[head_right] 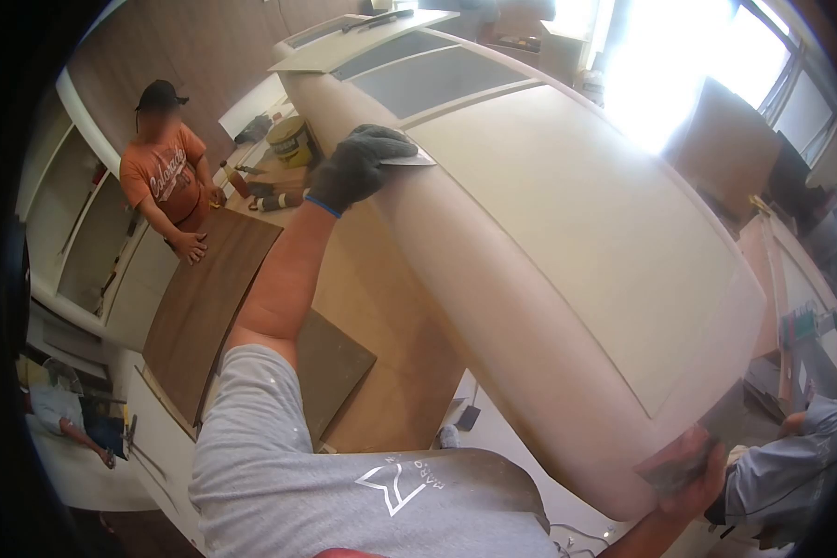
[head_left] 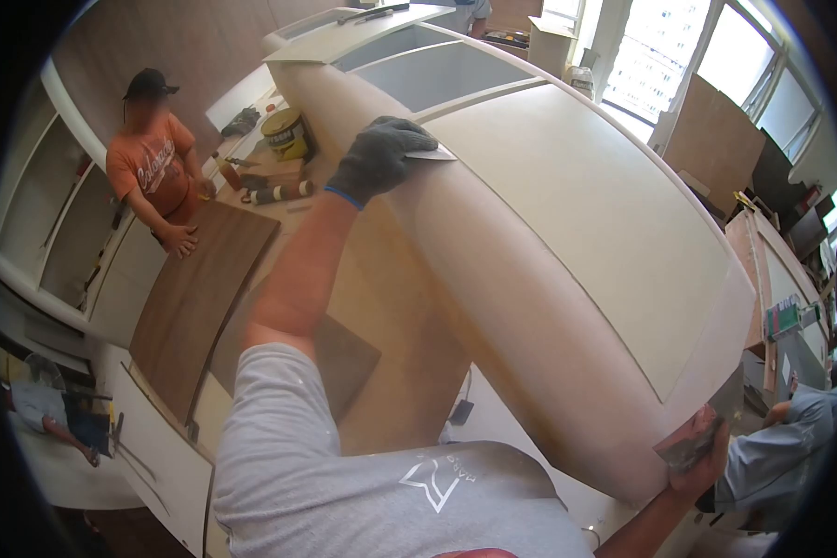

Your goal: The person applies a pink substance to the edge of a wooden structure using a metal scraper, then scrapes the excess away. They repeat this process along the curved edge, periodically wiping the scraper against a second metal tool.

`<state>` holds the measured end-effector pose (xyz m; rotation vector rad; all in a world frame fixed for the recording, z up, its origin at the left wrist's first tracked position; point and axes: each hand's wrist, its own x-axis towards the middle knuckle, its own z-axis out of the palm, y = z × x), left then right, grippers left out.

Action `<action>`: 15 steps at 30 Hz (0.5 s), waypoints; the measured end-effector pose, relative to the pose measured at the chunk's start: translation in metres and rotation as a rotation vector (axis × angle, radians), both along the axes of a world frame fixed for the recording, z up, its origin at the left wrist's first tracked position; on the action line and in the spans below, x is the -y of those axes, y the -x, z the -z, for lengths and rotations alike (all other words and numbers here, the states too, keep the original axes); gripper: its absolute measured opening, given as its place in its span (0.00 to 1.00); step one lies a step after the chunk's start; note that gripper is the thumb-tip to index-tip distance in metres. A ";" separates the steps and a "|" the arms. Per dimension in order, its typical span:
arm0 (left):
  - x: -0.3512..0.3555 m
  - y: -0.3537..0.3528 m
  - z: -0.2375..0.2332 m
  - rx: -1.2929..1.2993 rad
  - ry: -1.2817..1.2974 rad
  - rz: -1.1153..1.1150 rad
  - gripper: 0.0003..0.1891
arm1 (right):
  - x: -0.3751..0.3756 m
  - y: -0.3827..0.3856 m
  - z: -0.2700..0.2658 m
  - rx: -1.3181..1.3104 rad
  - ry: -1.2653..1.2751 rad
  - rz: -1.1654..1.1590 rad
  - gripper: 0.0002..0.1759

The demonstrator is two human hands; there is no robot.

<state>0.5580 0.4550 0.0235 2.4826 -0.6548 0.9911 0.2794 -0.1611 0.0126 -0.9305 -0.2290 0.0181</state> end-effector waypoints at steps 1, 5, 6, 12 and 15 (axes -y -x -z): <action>0.000 0.001 0.000 0.015 -0.017 0.007 0.14 | -0.002 -0.001 -0.002 0.009 -0.021 -0.050 0.23; 0.001 0.013 -0.007 -0.032 -0.069 -0.035 0.13 | 0.003 0.000 0.003 -0.030 -0.045 0.048 0.22; -0.001 0.017 -0.011 -0.048 -0.072 -0.054 0.13 | -0.007 0.003 0.003 -0.083 -0.030 0.200 0.20; 0.013 0.020 -0.016 -0.011 -0.015 0.011 0.11 | -0.007 0.003 0.009 -0.140 0.043 0.426 0.17; 0.020 0.019 -0.008 -0.002 -0.014 0.031 0.12 | -0.008 0.001 0.008 -0.196 -0.006 0.512 0.17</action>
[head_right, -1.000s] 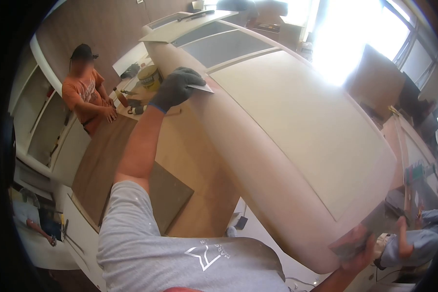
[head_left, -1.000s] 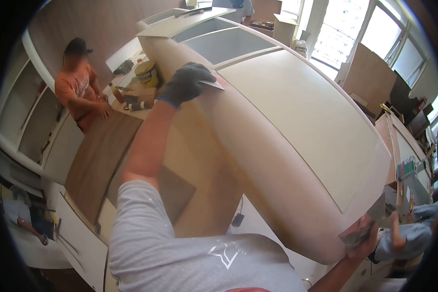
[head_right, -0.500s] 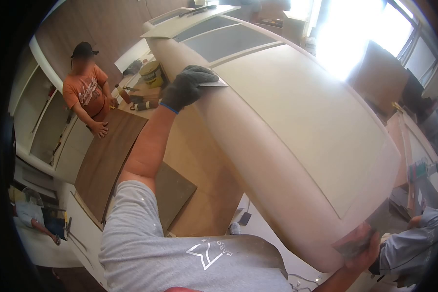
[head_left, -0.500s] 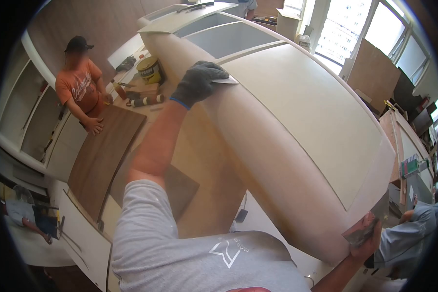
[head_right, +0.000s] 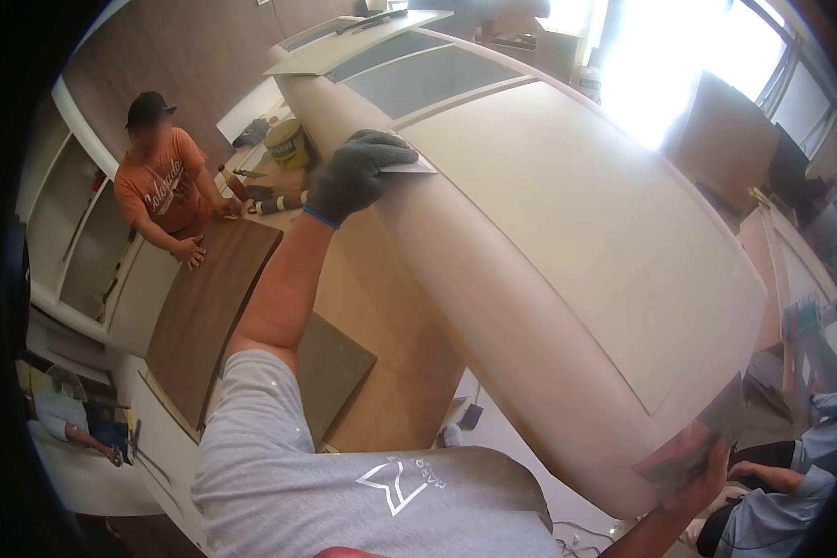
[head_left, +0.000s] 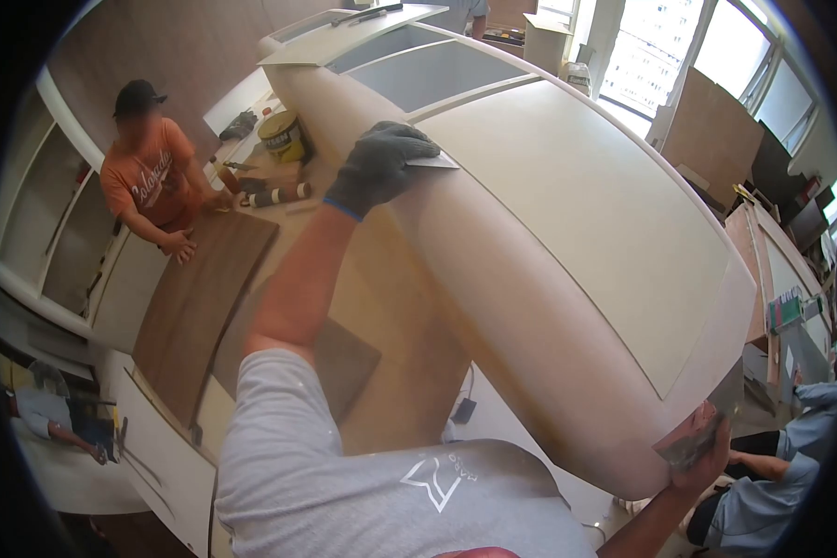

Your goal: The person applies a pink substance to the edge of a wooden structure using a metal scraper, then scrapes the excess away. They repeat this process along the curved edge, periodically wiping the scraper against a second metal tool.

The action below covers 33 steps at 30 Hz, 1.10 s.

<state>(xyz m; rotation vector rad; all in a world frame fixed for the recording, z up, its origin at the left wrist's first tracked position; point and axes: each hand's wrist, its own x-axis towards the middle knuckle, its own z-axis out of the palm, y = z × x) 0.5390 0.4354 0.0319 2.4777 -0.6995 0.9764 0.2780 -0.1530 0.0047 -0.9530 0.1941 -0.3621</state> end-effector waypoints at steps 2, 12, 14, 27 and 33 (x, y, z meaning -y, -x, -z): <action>0.000 -0.003 0.003 -0.004 -0.017 -0.005 0.12 | -0.009 -0.002 -0.003 -0.036 -0.032 0.098 0.17; -0.004 0.009 -0.006 0.011 -0.030 0.018 0.12 | 0.022 -0.010 0.006 0.394 -0.036 -0.657 0.28; 0.004 0.008 -0.001 0.034 -0.021 0.043 0.12 | 0.024 -0.010 0.007 0.385 -0.035 -0.654 0.27; 0.008 0.024 -0.006 0.055 -0.036 0.000 0.13 | 0.012 -0.009 -0.003 0.345 -0.023 -0.649 0.28; 0.023 0.018 0.010 0.077 -0.049 0.010 0.14 | 0.018 -0.008 0.000 0.335 0.023 -0.607 0.29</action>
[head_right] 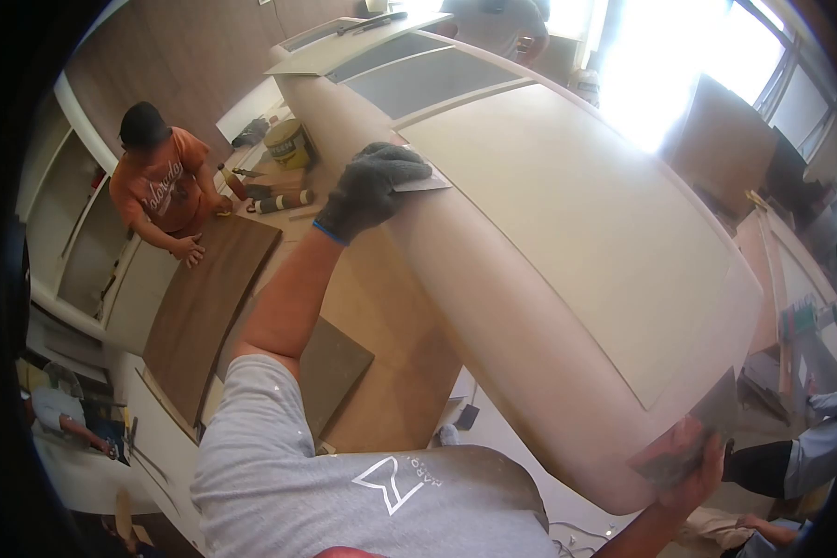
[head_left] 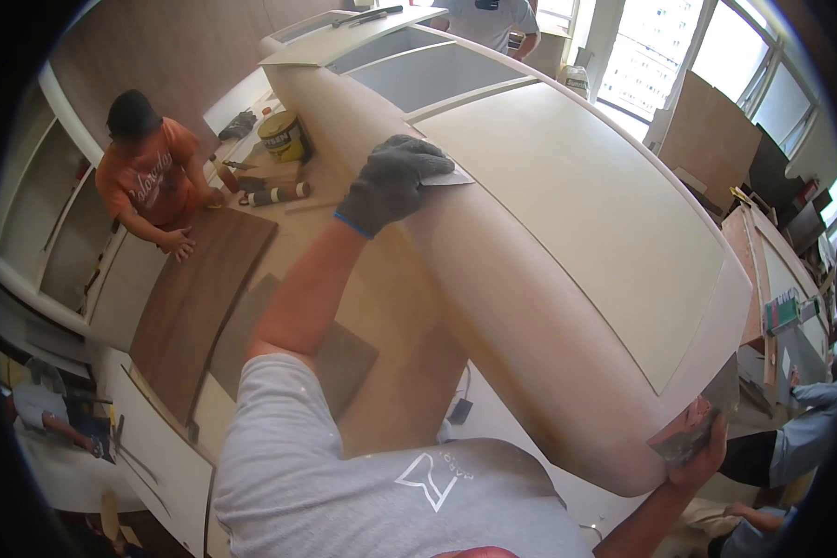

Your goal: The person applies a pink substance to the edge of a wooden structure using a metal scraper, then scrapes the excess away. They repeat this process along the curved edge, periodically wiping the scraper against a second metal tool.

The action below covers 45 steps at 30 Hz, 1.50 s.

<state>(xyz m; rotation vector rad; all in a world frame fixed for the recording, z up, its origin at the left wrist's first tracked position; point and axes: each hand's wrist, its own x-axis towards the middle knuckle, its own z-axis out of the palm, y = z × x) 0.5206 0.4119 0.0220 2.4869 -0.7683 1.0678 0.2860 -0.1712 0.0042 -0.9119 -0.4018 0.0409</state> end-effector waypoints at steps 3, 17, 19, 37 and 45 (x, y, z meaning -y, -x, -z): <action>-0.005 0.007 0.000 -0.075 -0.007 -0.007 0.14 | -0.003 -0.001 -0.001 -0.010 -0.088 -0.094 0.28; -0.001 0.012 -0.007 -0.129 -0.041 -0.034 0.14 | -0.007 0.000 -0.006 -0.023 -0.051 -0.038 0.23; -0.007 0.016 -0.013 -0.123 -0.070 -0.048 0.14 | -0.005 -0.003 -0.004 0.006 -0.047 -0.050 0.23; -0.003 0.023 -0.021 -0.004 0.014 -0.101 0.15 | -0.026 0.007 0.002 -0.267 0.063 0.675 0.15; -0.002 -0.002 -0.017 -0.199 -0.054 -0.150 0.14 | -0.027 0.009 0.005 -0.280 0.105 0.701 0.18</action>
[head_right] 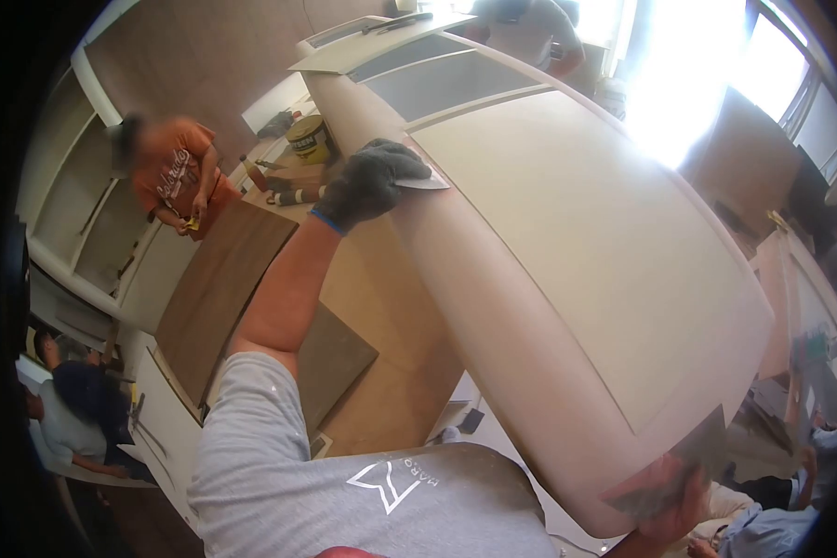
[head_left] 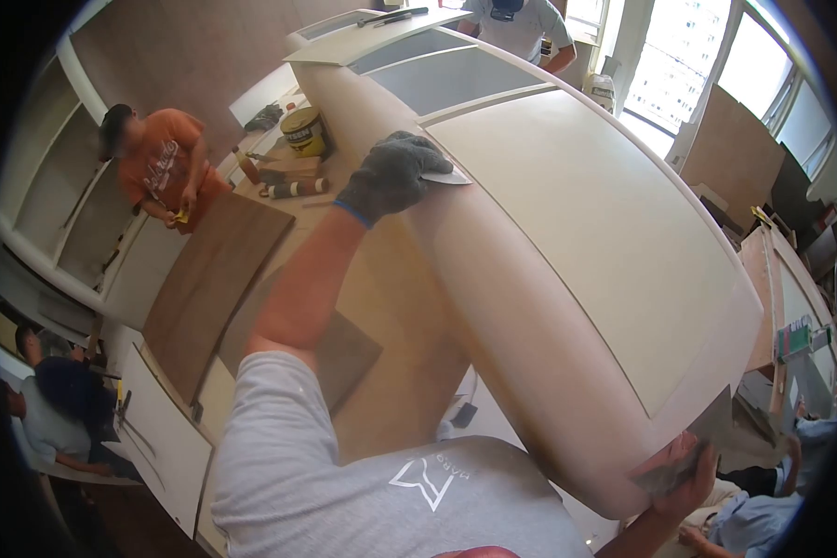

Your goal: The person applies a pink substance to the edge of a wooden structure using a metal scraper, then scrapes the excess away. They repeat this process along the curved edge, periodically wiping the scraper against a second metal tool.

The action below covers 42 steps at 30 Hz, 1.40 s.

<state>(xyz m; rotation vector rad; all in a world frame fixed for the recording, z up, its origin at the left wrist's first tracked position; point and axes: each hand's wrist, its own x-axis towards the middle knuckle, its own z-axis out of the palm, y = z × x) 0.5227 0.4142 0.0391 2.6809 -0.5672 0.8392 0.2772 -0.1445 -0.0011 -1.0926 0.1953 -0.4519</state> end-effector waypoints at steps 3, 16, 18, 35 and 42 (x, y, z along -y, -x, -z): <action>-0.005 0.017 -0.005 0.005 -0.034 0.040 0.15 | 0.014 -0.002 -0.005 0.140 -0.086 -0.429 0.20; -0.025 0.001 -0.020 0.109 0.003 0.079 0.16 | 0.049 0.008 0.022 0.028 -0.086 -0.223 0.23; -0.015 0.004 -0.023 0.074 0.006 0.081 0.16 | 0.048 0.010 0.018 0.033 -0.106 -0.287 0.23; 0.001 0.007 -0.020 -0.062 -0.122 0.064 0.20 | 0.042 0.005 0.005 0.152 0.038 -0.551 0.23; -0.047 0.008 -0.023 -0.116 0.095 0.129 0.20 | 0.027 0.006 0.005 0.124 -0.120 -0.427 0.23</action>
